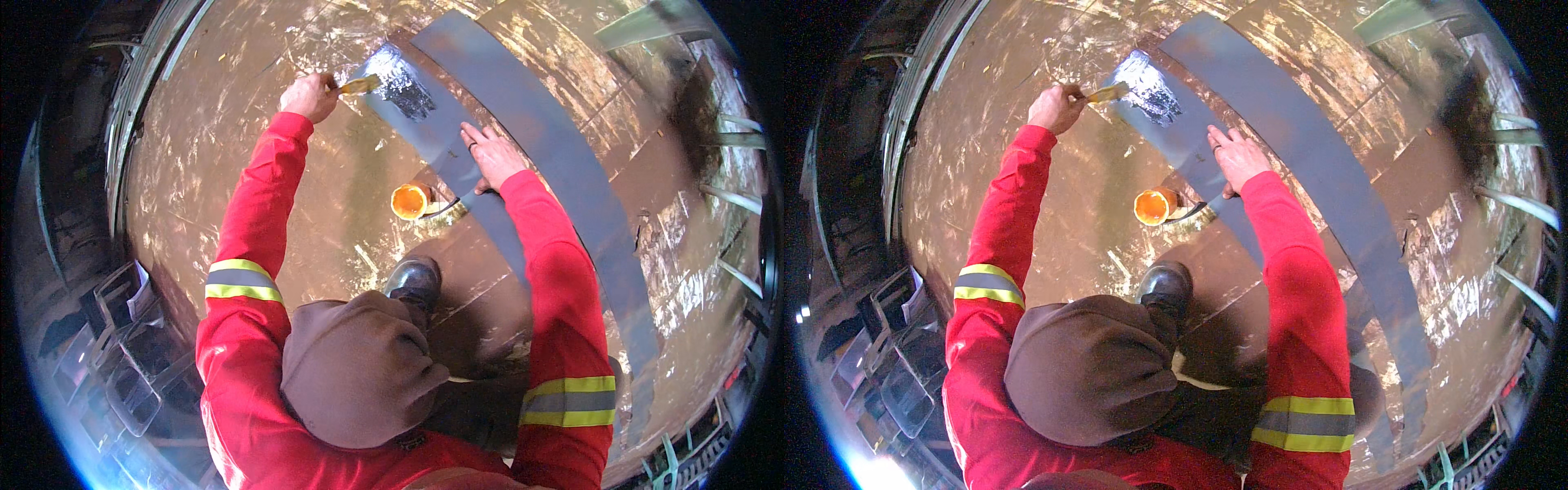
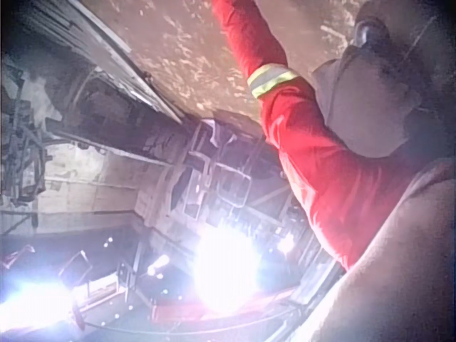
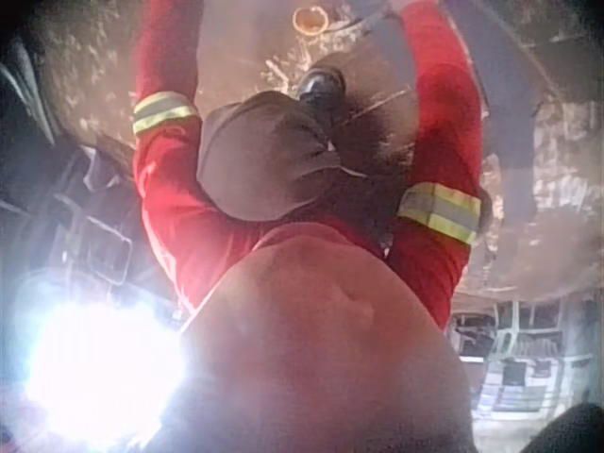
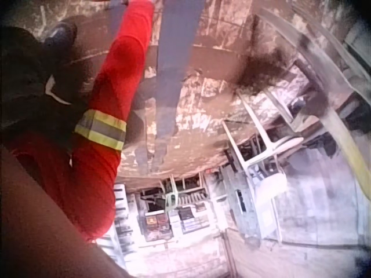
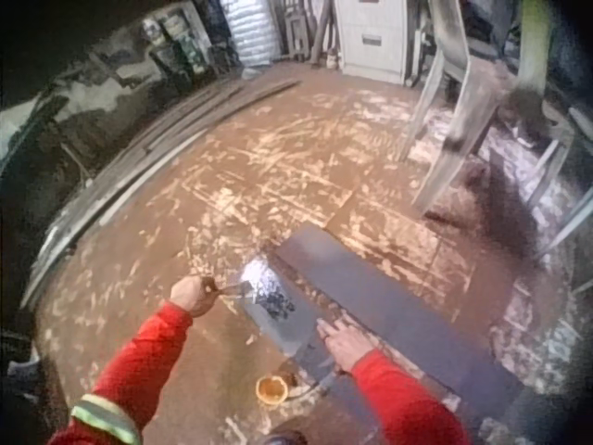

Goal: The person walks through a workshop, picks up a small rectangular piece of material, and uses a utility knife to cut it. They then retrieve a small container of adhesive and a brush, and proceed to apply the adhesive to the cut piece and a larger metal surface on the floor.

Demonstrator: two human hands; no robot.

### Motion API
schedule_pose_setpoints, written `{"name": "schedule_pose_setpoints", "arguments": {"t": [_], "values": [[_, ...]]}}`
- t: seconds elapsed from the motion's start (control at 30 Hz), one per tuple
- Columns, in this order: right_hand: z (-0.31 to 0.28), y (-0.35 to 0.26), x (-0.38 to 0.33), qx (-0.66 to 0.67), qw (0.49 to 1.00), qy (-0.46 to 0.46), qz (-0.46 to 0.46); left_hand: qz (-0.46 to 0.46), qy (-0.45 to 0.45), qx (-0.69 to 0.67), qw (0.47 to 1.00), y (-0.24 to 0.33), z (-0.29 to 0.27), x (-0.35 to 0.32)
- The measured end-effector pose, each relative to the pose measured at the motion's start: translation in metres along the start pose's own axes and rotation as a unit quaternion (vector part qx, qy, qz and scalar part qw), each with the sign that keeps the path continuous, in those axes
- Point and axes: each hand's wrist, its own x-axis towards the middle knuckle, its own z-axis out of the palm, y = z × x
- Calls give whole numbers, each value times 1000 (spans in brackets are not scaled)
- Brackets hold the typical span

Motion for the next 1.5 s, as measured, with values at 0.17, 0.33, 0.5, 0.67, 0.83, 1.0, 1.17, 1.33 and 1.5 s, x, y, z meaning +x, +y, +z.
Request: {"name": "schedule_pose_setpoints", "arguments": {"t": [0.17,0.33,0.5,0.67,0.83,1.0,1.17,1.33,1.5], "values": [[4,3,0,6,1000,5,-8,-2,76,22,997,-7,0,-12],[2,4,0,4,1000,12,-14,34,43,-16,998,36,10,-15],[4,4,0,28,999,5,-21,-45,51,36,997,-8,2,1],[3,3,1,18,1000,12,-18,-57,36,-9,998,7,11,8],[0,1,-1,0,1000,3,-13,-61,-16,22,998,-15,8,-9],[-4,4,-2,11,1000,-4,-10,-65,36,36,997,-4,0,-8],[-8,4,-3,11,1000,-19,-14,28,121,84,989,4,-4,-30],[3,3,-1,8,1000,6,-13,163,148,103,970,49,38,-53],[2,6,-2,14,1000,-6,-5,193,2,24,981,81,13,-89]]}}
